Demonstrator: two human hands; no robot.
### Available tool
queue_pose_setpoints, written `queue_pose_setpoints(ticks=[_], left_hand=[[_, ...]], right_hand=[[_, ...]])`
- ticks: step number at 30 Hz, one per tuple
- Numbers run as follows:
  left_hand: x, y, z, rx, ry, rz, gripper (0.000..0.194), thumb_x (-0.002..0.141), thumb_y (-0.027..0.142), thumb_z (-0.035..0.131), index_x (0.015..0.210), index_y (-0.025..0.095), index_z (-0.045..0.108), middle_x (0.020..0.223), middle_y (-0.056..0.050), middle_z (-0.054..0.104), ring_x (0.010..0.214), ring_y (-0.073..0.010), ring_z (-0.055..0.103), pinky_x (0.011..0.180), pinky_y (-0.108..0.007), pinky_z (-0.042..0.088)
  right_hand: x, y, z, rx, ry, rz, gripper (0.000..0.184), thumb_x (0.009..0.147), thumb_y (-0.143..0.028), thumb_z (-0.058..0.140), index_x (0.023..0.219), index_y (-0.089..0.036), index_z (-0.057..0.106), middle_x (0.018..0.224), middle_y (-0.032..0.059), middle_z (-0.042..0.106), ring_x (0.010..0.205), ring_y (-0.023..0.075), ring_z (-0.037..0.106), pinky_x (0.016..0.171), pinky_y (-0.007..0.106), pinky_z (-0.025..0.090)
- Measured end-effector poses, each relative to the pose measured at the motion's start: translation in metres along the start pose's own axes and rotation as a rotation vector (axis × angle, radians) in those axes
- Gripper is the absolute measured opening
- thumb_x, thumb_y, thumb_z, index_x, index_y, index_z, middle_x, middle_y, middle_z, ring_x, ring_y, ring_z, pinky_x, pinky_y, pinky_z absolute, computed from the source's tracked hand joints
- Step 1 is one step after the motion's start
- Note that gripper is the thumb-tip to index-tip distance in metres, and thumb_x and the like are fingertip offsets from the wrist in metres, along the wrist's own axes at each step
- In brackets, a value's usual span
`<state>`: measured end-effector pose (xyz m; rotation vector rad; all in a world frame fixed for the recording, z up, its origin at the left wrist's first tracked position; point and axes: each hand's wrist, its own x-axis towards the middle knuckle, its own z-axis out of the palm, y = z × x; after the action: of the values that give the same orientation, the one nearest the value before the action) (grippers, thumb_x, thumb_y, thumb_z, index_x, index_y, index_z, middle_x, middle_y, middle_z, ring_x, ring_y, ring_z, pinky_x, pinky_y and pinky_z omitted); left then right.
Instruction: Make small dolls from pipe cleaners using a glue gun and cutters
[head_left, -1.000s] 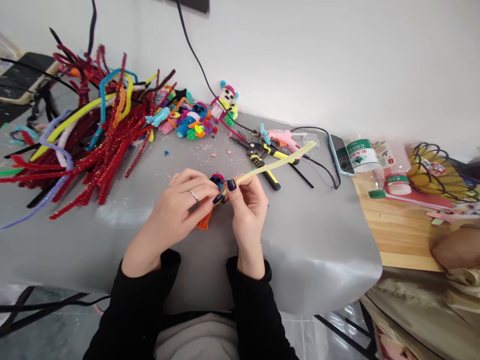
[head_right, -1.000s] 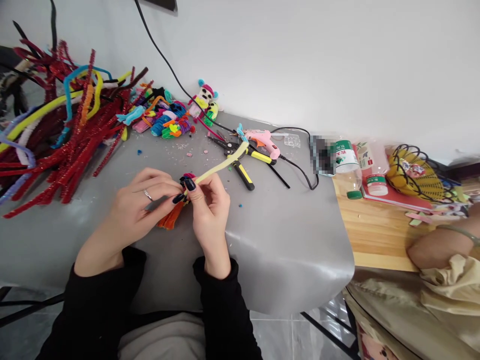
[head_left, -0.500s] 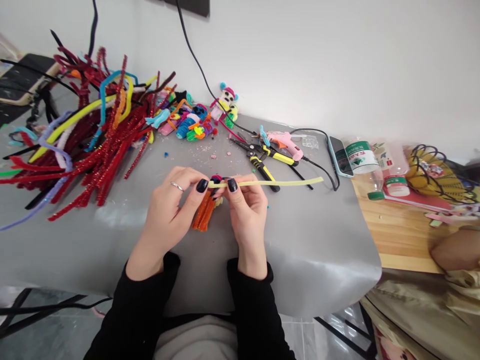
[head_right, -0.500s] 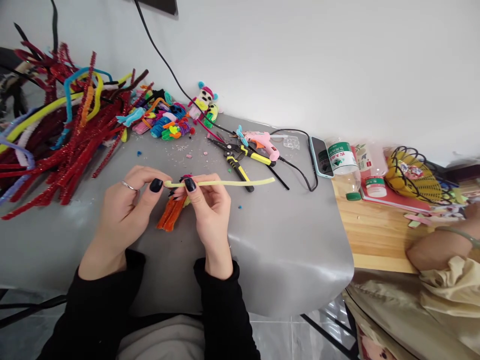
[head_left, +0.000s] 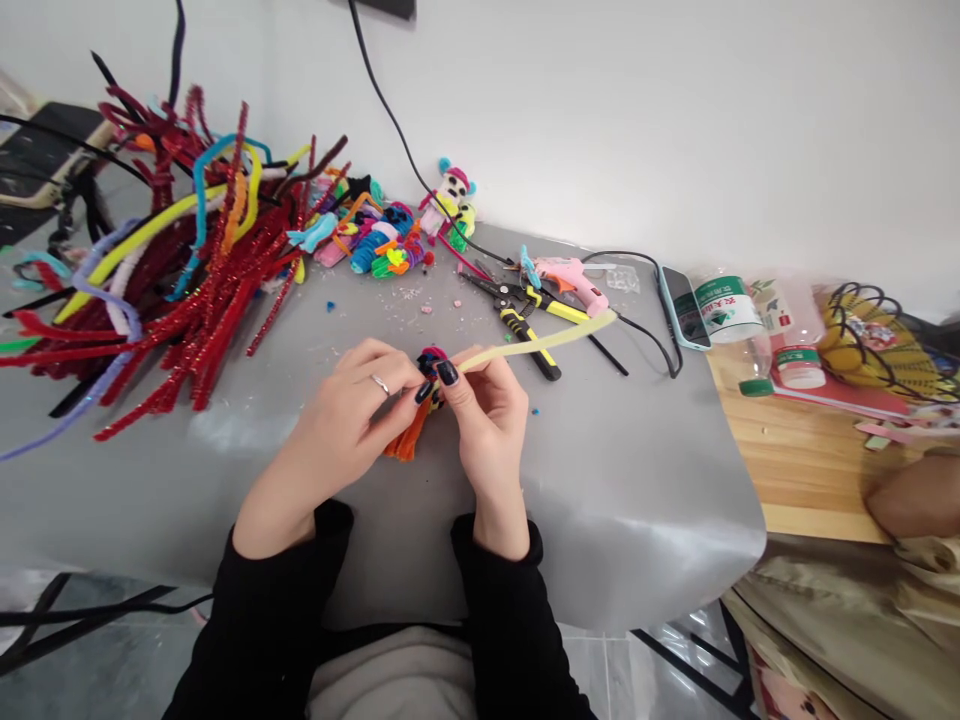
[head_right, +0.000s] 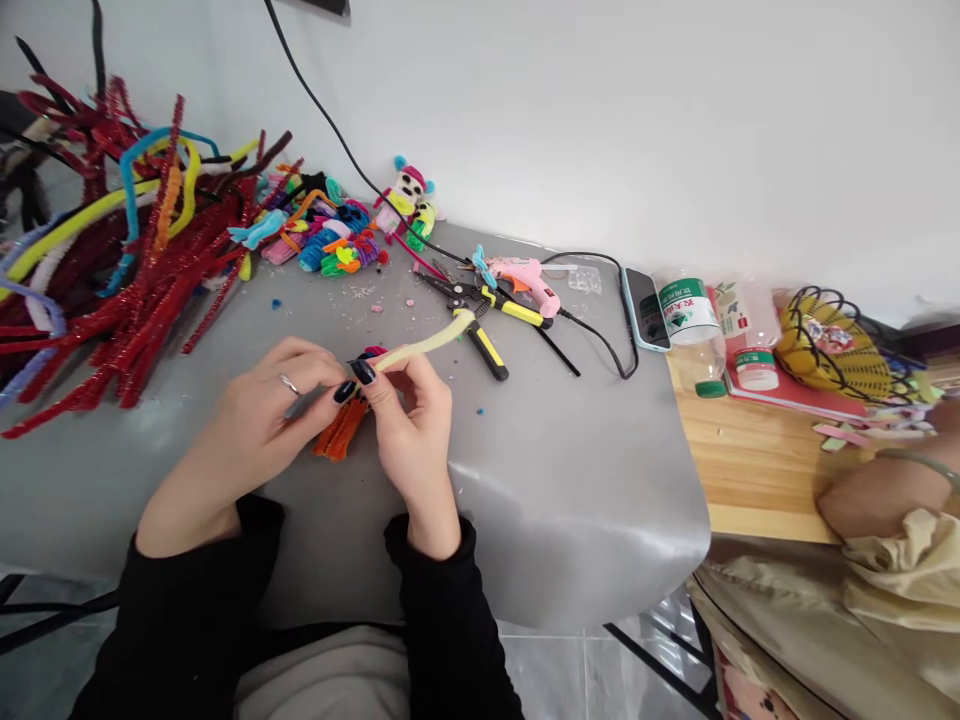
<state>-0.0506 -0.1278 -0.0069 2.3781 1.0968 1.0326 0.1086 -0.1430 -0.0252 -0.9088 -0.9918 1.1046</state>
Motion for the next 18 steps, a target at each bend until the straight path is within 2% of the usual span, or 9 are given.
queue_pose_setpoints(ticks=[2,3,8,11,18], left_hand=[[-0.001,-0.001,-0.002,-0.016,-0.032,0.003,0.022,0.103,0.015,0.049,0.086,0.024,0.059,0.080,-0.001,0.069,0.087,-0.0211,0.065,0.076,-0.031,0.052],[-0.001,-0.001,-0.003,-0.015,-0.010,-0.023,0.021,0.103,0.016,0.050,0.086,0.024,0.060,0.080,0.000,0.069,0.086,-0.0209,0.065,0.075,-0.031,0.051],[-0.004,0.002,0.000,-0.073,0.286,-0.279,0.023,0.110,0.030,0.052,0.093,0.025,0.067,0.090,0.000,0.073,0.086,-0.0189,0.067,0.078,-0.031,0.050],[-0.003,0.007,0.005,-0.144,0.287,-0.306,0.029,0.112,0.034,0.049,0.092,0.024,0.068,0.089,0.000,0.071,0.082,-0.0175,0.066,0.075,-0.030,0.049],[0.001,0.012,0.015,-0.180,0.287,-0.270,0.019,0.109,0.025,0.053,0.094,0.024,0.064,0.085,-0.001,0.069,0.082,-0.0184,0.064,0.073,-0.031,0.048]], right_hand=[[0.000,0.000,0.000,0.006,-0.033,0.005,0.020,0.094,-0.040,0.078,0.086,-0.023,0.071,0.080,-0.0030,0.067,0.074,0.0122,0.062,0.071,0.026,0.052],[0.000,0.000,0.001,0.018,-0.038,0.003,0.020,0.094,-0.040,0.079,0.086,-0.023,0.071,0.080,-0.0031,0.067,0.073,0.0120,0.061,0.070,0.026,0.052],[0.002,-0.004,0.004,0.083,-0.004,-0.016,0.017,0.094,-0.038,0.079,0.086,-0.024,0.073,0.080,-0.0020,0.068,0.070,0.0133,0.065,0.070,0.030,0.057],[0.002,-0.004,0.004,0.105,-0.003,0.006,0.017,0.093,-0.040,0.080,0.089,-0.025,0.073,0.079,-0.0017,0.070,0.069,0.0147,0.066,0.072,0.032,0.060],[0.003,-0.005,0.003,0.138,-0.039,0.019,0.020,0.092,-0.042,0.082,0.084,-0.026,0.072,0.079,-0.0012,0.071,0.070,0.0152,0.065,0.072,0.033,0.060]])
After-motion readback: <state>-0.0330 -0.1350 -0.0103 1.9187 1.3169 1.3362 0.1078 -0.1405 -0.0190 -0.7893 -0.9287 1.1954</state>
